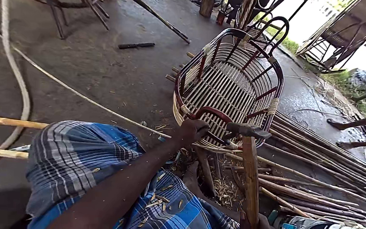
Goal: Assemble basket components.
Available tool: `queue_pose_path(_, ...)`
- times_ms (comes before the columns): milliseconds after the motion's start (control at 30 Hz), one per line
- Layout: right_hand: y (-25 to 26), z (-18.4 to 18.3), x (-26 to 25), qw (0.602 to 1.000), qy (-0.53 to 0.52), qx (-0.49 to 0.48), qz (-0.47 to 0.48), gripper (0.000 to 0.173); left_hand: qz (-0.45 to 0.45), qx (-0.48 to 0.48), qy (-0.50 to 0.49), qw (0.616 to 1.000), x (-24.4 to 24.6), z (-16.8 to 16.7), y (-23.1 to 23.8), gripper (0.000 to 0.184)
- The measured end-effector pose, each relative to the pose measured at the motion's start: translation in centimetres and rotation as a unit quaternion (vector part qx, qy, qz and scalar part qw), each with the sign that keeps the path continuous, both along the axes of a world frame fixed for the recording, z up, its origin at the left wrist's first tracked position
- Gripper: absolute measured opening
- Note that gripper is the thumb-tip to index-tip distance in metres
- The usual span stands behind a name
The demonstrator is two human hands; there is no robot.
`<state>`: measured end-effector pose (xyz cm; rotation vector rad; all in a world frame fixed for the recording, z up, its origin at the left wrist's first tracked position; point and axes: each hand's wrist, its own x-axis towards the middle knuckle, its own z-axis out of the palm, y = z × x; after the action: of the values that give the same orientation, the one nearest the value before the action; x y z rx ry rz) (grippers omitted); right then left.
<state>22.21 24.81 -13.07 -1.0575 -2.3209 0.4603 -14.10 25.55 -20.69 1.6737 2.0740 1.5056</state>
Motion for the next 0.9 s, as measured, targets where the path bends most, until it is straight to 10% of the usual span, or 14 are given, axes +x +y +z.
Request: queue_pose_path(900, 2.6, -3.7, -1.6, 0.976, -0.142, 0.164, -0.021, 0.028, -0.031, 0.053, 0.071, 0.996, -0.3, -1.7, 0.1, 0.012)
